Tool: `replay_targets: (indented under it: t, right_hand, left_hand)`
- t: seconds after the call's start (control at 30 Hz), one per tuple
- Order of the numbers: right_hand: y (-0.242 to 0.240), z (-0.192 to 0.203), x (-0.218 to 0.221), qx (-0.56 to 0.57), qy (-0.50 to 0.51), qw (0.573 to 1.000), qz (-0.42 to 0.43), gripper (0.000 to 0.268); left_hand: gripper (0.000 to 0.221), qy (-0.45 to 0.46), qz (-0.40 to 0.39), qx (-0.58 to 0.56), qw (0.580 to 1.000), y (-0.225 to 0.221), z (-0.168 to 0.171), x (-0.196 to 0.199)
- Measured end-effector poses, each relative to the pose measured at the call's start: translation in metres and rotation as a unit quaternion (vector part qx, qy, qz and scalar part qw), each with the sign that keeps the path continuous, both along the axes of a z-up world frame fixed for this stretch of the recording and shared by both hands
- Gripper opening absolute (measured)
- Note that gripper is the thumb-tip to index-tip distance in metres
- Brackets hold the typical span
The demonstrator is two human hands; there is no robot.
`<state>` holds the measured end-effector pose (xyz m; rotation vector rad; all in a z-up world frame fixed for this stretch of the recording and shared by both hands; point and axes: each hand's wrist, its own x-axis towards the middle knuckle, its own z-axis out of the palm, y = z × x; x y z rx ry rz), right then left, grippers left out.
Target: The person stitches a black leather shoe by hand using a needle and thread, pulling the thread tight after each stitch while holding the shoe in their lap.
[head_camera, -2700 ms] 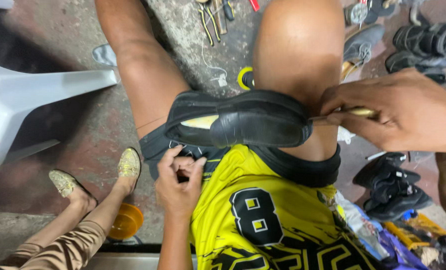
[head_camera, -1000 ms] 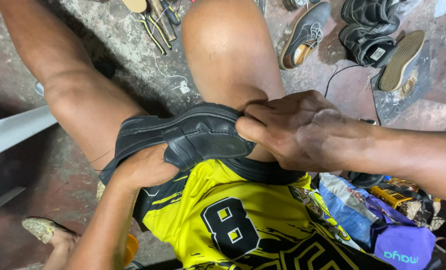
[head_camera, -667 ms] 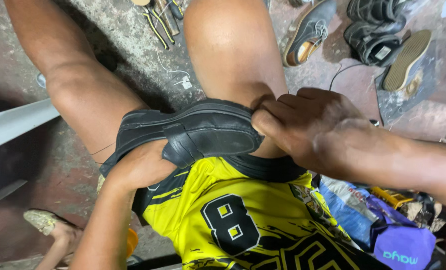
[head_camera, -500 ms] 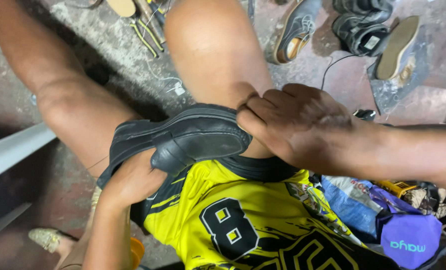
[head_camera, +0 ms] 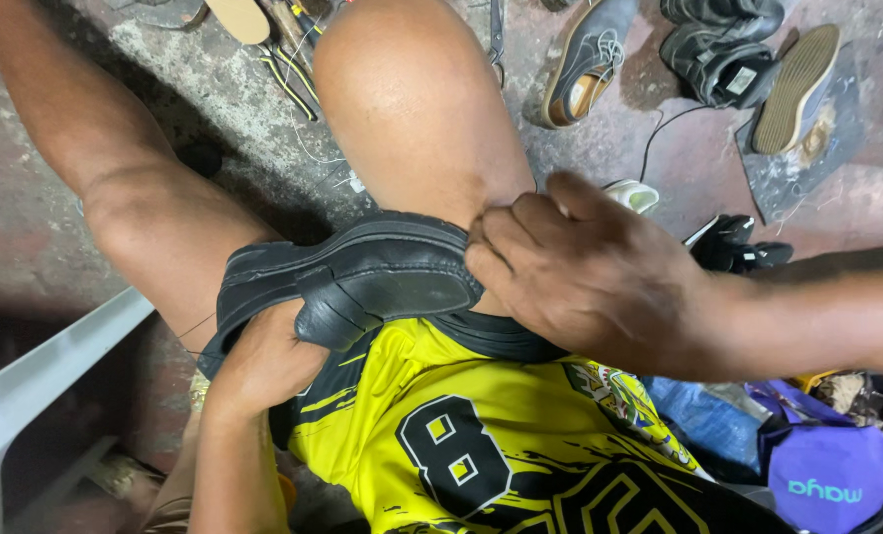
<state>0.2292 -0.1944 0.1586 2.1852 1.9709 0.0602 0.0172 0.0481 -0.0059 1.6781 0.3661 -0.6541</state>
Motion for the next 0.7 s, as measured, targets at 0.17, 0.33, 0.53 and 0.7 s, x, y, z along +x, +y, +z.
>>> replay_targets:
  t: [0.17, 0.33, 0.53, 0.7]
  right_hand:
    - [-0.010, -0.011, 0.017, -0.019, 0.110, 0.994, -0.018, 0.027]
    - [-0.019, -0.023, 0.029, -0.032, 0.132, 0.991, -0.016, 0.052]
    - [-0.034, -0.028, 0.057, 0.015, 0.042, 0.998, -0.035, 0.059]
    - [-0.043, -0.018, 0.072, 0.026, 0.121, 0.990, -0.068, 0.047]
  left_hand:
    - [0.016, 0.048, -0.009, 0.015, 0.999, 0.002, -0.008, 0.000]
    - [0.012, -0.032, 0.017, -0.029, 0.999, 0.001, 0.003, 0.005]
    - [0.015, -0.066, 0.047, -0.076, 0.994, 0.007, 0.035, 0.014]
    - [0.028, 0.104, 0.193, 0.101, 0.970, 0.005, 0.108, 0.014]
